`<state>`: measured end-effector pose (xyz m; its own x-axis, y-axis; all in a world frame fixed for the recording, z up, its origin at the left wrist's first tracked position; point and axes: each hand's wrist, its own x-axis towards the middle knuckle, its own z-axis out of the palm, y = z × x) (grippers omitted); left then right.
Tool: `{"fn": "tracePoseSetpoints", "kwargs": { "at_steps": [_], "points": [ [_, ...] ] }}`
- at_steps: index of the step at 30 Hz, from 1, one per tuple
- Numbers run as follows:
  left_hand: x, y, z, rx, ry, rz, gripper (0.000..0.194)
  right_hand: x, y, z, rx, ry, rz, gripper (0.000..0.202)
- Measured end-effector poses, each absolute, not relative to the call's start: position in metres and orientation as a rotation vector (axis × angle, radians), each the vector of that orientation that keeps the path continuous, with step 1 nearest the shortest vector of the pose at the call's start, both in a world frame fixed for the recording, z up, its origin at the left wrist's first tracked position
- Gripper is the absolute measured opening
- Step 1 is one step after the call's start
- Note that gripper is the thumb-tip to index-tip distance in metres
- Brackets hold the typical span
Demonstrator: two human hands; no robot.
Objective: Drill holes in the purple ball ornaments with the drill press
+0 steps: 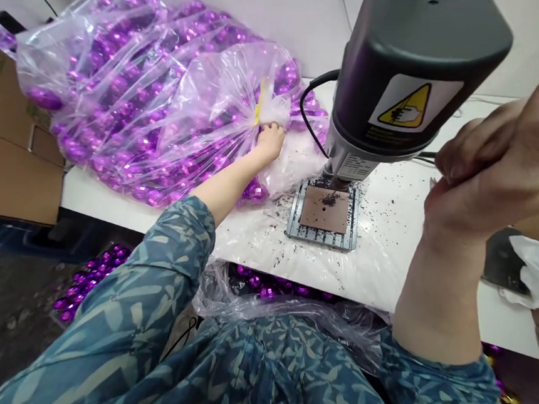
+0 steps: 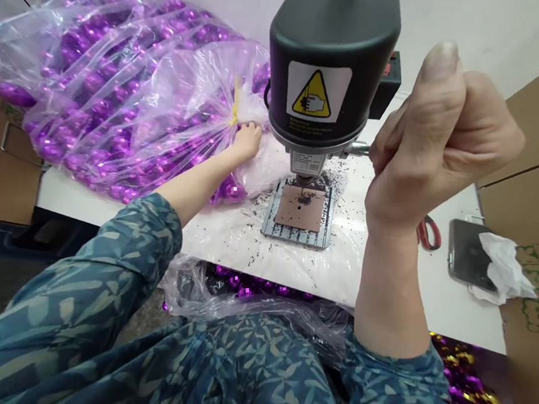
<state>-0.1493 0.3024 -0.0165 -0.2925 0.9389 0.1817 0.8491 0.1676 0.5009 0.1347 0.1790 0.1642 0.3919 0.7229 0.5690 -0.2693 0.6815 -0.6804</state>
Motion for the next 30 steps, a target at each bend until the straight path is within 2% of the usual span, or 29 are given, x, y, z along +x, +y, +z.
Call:
{"fn": "tracePoseSetpoints", "kwargs": {
  "at_steps": [5,9,12,15,17,21,25,30],
  "points": [
    [-0.150,0.311,-0.025,1.596,2.365,0.979,0.038,0.136,0.178,0.158,-0.370,-1.177,0.526,0.061],
    [-0.159,0.309,-0.024,1.599,2.374,0.935,0.031,0.131,0.184,0.158,-0.230,-1.149,0.460,0.076],
    [-0.165,0.307,-0.019,1.664,2.349,0.896,0.027,0.130,0.189,0.158,-0.239,-1.151,0.425,0.078],
    [-0.171,0.303,-0.015,1.715,2.288,0.909,0.032,0.133,0.191,0.156,-0.254,-1.160,0.421,0.078],
    [-0.173,0.296,-0.013,1.689,2.134,1.056,0.032,0.135,0.191,0.155,-0.264,-1.177,0.435,0.075],
    [-0.172,0.263,-0.010,1.340,1.540,1.391,0.030,0.135,0.190,0.153,-0.245,-1.186,0.435,0.069],
    [-0.157,0.211,-0.004,1.134,1.194,1.380,0.035,0.133,0.188,0.156,-0.255,-1.184,0.414,0.070],
    [-0.121,0.155,-0.001,1.157,1.150,1.355,0.042,0.130,0.186,0.158,-0.307,-1.188,0.414,0.062]
  ]
}}
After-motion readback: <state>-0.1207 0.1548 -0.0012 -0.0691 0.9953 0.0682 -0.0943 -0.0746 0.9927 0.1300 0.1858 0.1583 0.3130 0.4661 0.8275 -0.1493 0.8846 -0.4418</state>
